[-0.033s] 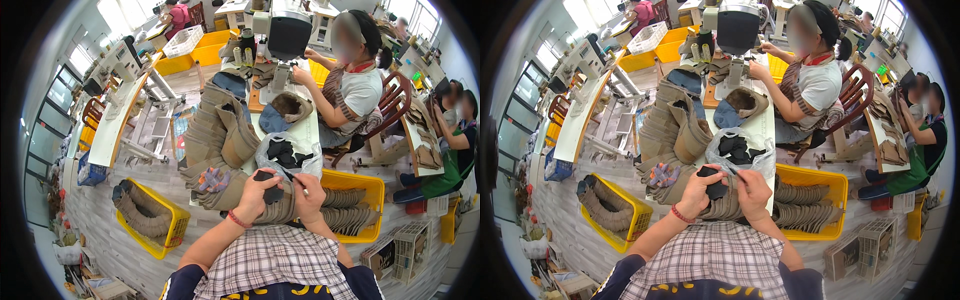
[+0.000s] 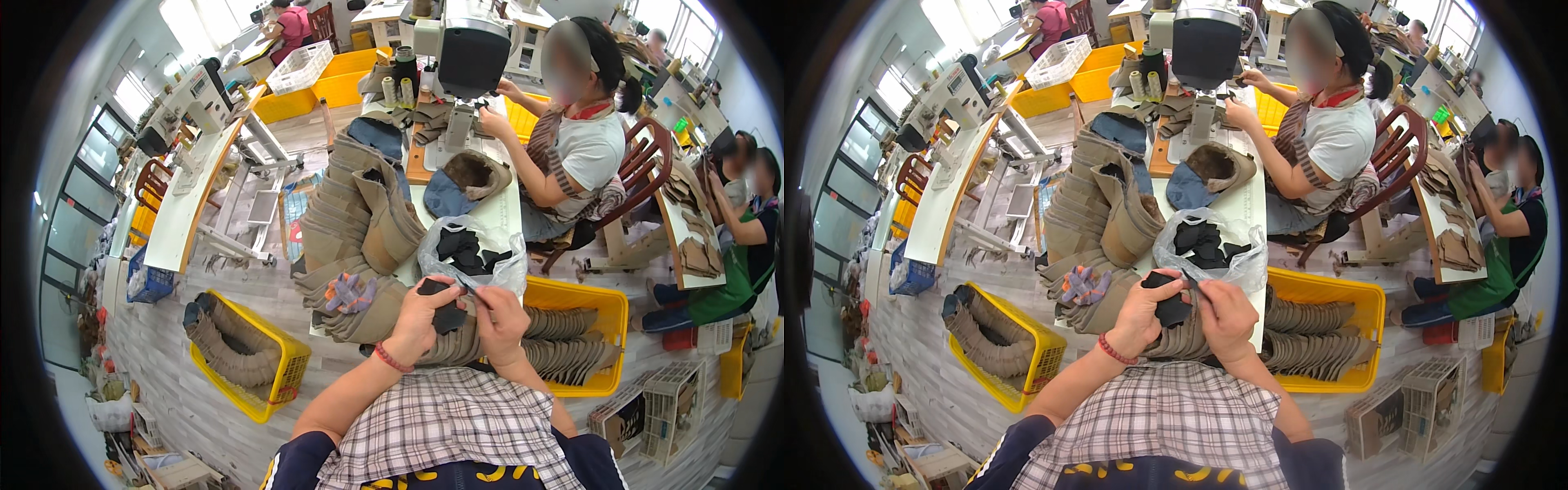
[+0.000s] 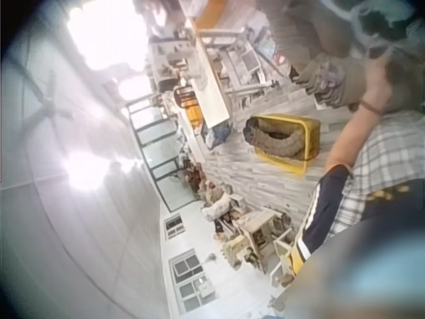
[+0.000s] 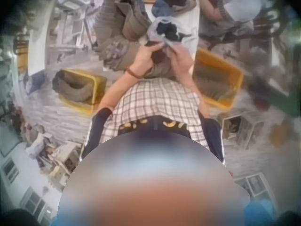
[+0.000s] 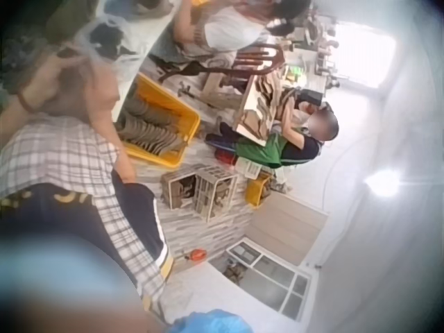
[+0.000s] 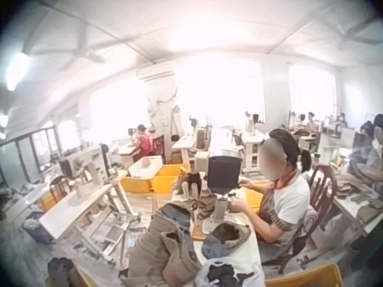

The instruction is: The person handles small black fabric pieces and inserts them into beige boot-like footwear. They repeatedly pick up, inspect, and place the fabric pieces inside the boots, then stack the boots in a yellow basket.

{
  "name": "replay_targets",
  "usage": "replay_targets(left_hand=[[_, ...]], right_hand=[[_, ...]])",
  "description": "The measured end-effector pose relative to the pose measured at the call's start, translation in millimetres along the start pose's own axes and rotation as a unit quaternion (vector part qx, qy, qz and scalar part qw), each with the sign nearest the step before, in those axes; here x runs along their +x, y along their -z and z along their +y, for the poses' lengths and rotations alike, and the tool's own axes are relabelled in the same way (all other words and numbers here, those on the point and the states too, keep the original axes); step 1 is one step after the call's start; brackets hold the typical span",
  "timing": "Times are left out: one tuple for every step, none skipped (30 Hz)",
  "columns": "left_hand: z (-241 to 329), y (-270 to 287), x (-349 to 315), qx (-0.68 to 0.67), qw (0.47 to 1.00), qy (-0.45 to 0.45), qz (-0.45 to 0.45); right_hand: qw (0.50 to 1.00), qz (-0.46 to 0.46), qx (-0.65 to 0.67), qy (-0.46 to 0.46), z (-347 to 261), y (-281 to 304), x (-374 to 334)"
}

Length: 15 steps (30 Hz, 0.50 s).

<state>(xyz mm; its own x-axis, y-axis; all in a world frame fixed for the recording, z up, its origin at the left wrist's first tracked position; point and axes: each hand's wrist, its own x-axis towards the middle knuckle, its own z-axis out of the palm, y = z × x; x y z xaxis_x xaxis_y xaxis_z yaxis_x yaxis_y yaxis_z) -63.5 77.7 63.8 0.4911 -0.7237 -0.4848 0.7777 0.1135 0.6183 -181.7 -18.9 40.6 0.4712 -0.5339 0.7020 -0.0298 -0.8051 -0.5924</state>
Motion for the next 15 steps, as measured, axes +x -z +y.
replay_targets(left_hand=[[-1,-2,-1,-0.004,1.000,0.000,0.008],[-2,-3,-2,-0.009,1.000,0.000,0.016],[-3,-4,-3,-0.012,1.000,0.002,0.023],[-3,-3,-4,-0.014,1.000,0.001,0.026],[-3,-3,-5,-0.016,0.999,0.001,0.028],[-3,-3,-6,-0.017,0.999,0.001,0.030],[-4,-2,-7,-0.013,0.999,-0.004,0.036],[-5,-2,-8,-0.009,0.999,-0.009,0.041],[-6,-2,-9,-0.006,0.999,-0.015,0.047],[-8,-2,-9,-0.006,0.998,-0.013,0.053],[-10,0,-9,-0.006,0.998,-0.010,0.060],[-12,1,-9,-0.007,0.998,-0.007,0.067],[-12,1,-10,-0.007,0.997,-0.005,0.070],[-12,0,-11,-0.006,0.997,-0.003,0.074],[-13,0,-11,-0.006,0.997,-0.002,0.077]], right_hand=[[1.000,-0.010,-0.001,0.021,-2,1,-1],[0.999,-0.019,-0.001,0.042,-4,1,-3],[0.998,-0.029,-0.003,0.062,-6,2,-5],[0.997,-0.031,-0.012,0.069,-7,3,-4],[0.997,-0.031,-0.004,0.064,-7,2,-4],[0.998,-0.030,0.003,0.058,-7,2,-4],[0.998,-0.029,0.011,0.052,-8,2,-4],[0.998,-0.030,0.012,0.047,-8,1,-6],[0.999,-0.030,0.013,0.043,-8,0,-7],[0.999,-0.031,0.014,0.039,-8,0,-8],[0.999,-0.032,0.012,0.037,-9,0,-8],[0.999,-0.033,0.010,0.035,-10,1,-9],[0.999,-0.034,0.008,0.033,-11,2,-9],[0.999,-0.030,0.012,0.031,-10,2,-11],[0.999,-0.025,0.016,0.030,-9,1,-12]])
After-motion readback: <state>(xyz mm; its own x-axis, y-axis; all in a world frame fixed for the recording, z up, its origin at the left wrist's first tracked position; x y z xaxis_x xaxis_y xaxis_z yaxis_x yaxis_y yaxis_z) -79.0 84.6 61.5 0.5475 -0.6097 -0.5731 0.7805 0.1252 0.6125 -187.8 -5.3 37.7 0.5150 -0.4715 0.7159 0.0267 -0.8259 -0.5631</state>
